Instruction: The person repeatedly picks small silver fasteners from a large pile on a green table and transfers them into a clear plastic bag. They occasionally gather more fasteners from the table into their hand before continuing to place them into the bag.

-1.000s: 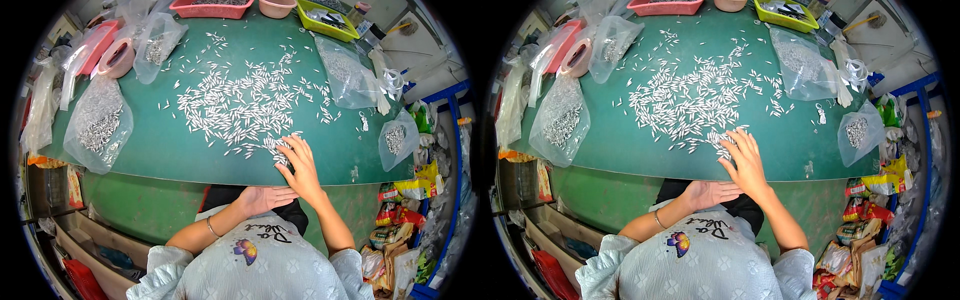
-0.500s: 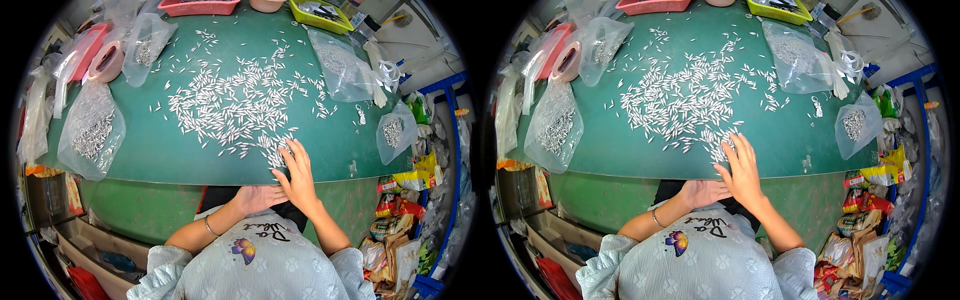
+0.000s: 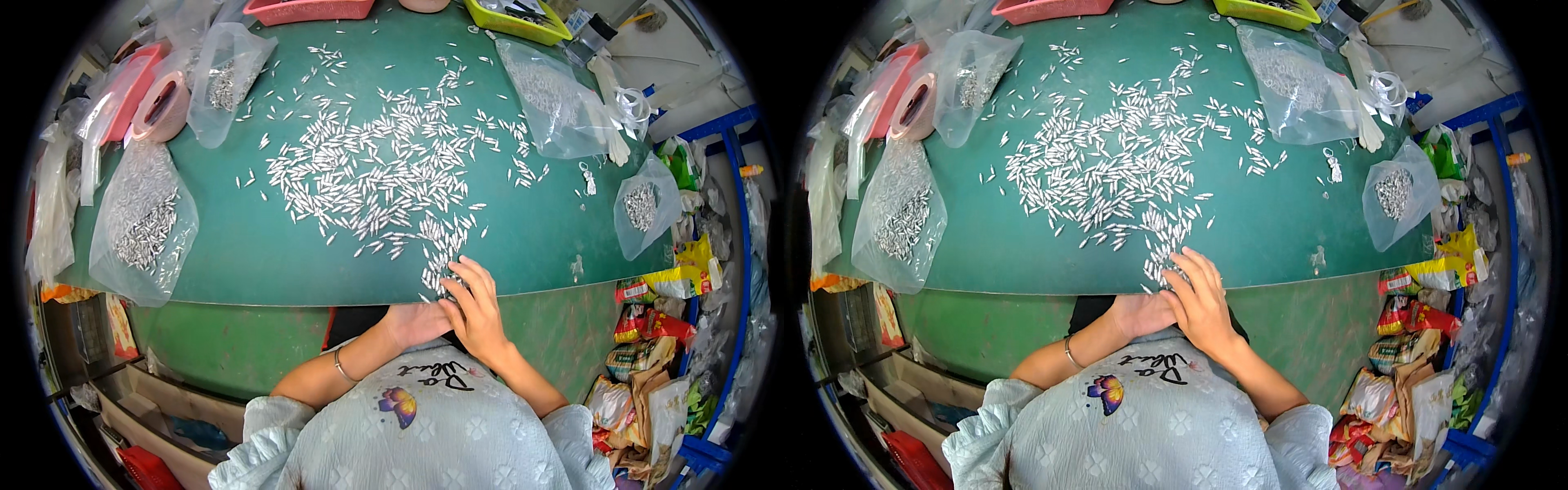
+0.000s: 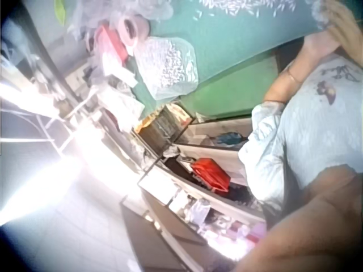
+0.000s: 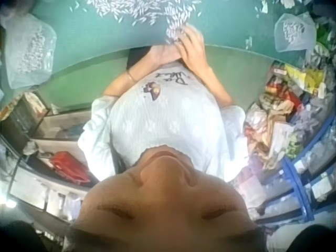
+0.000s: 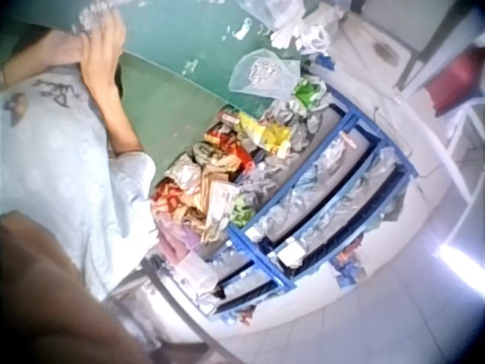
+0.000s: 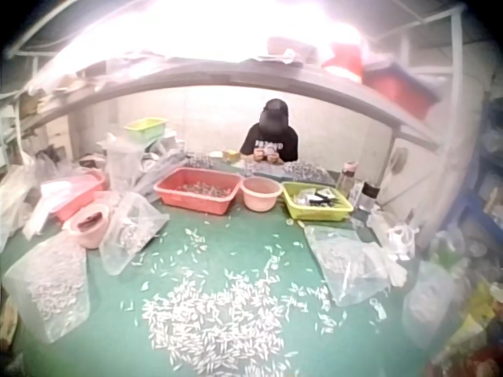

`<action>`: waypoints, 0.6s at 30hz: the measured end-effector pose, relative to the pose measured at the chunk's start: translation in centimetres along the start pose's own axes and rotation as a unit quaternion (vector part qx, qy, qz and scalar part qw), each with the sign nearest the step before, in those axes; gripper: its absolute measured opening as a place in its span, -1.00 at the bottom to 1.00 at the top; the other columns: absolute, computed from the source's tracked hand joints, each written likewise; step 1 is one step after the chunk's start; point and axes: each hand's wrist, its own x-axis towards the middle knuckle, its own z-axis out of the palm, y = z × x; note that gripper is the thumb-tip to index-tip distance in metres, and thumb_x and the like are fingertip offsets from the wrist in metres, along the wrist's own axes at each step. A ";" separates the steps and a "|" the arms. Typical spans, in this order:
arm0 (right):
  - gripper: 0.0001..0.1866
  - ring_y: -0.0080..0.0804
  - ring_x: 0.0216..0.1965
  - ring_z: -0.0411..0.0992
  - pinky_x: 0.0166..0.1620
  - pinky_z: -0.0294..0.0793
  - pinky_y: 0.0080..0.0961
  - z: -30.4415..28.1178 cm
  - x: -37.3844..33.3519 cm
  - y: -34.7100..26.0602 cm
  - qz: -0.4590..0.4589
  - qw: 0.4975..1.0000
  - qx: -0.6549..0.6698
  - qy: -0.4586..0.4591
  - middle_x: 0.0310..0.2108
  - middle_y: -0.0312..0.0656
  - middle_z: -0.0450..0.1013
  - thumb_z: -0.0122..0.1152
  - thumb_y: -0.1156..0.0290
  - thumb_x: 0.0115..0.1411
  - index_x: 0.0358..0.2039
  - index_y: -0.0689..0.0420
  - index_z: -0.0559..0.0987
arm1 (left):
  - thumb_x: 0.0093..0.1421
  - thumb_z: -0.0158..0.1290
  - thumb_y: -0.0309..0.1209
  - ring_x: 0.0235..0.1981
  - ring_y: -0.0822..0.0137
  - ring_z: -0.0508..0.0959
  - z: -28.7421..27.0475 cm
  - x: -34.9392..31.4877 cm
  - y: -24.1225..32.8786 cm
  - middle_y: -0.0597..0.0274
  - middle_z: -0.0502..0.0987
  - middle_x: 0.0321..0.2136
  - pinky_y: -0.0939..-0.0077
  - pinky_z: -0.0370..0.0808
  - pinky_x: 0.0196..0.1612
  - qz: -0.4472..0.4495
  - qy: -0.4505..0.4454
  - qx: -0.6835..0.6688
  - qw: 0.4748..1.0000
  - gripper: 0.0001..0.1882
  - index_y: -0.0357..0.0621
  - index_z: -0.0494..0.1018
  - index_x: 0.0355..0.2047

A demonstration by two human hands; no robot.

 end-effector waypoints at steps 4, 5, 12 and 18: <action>-0.57 0.09 0.20 0.20 0.20 0.16 0.00 -0.1 0.0 0.2 0.009 1.000 0.000 0.009 0.11 -0.01 0.30 0.31 0.44 0.04 -0.05 0.21 0.49 | 0.32 -0.17 -0.02 0.14 0.19 0.37 0.7 -0.4 0.0 0.18 0.40 0.12 0.14 0.27 0.23 -0.004 -0.039 0.004 0.999 -0.50 -0.03 0.36 0.12; -0.54 0.09 0.21 0.19 0.21 0.13 0.03 -0.4 0.1 0.0 0.011 0.999 -0.029 0.026 0.11 -0.01 0.30 0.31 0.41 0.04 -0.02 0.21 0.48 | 0.32 -0.18 -0.02 0.16 0.17 0.37 1.2 -0.6 0.0 0.17 0.39 0.14 0.12 0.27 0.24 -0.008 -0.060 0.016 0.998 -0.49 -0.04 0.35 0.14; -0.44 0.14 0.25 0.15 0.25 0.08 0.03 -0.9 -0.6 0.4 0.070 0.996 -0.043 0.027 0.19 0.08 0.24 0.21 0.34 0.11 0.11 0.29 0.38 | 0.33 -0.22 0.00 0.21 0.03 0.30 1.4 -0.8 0.1 0.07 0.34 0.19 0.01 0.17 0.30 -0.022 -0.039 0.021 0.999 -0.41 -0.10 0.25 0.22; -0.45 0.12 0.24 0.18 0.25 0.13 0.03 0.1 -1.8 0.0 0.028 1.000 -0.001 0.005 0.18 0.09 0.25 0.26 0.43 0.04 0.07 0.29 0.41 | 0.33 -0.20 -0.04 0.20 0.04 0.32 0.7 -0.7 0.1 0.09 0.40 0.13 0.00 0.17 0.29 0.005 -0.004 0.038 0.999 -0.49 -0.09 0.34 0.14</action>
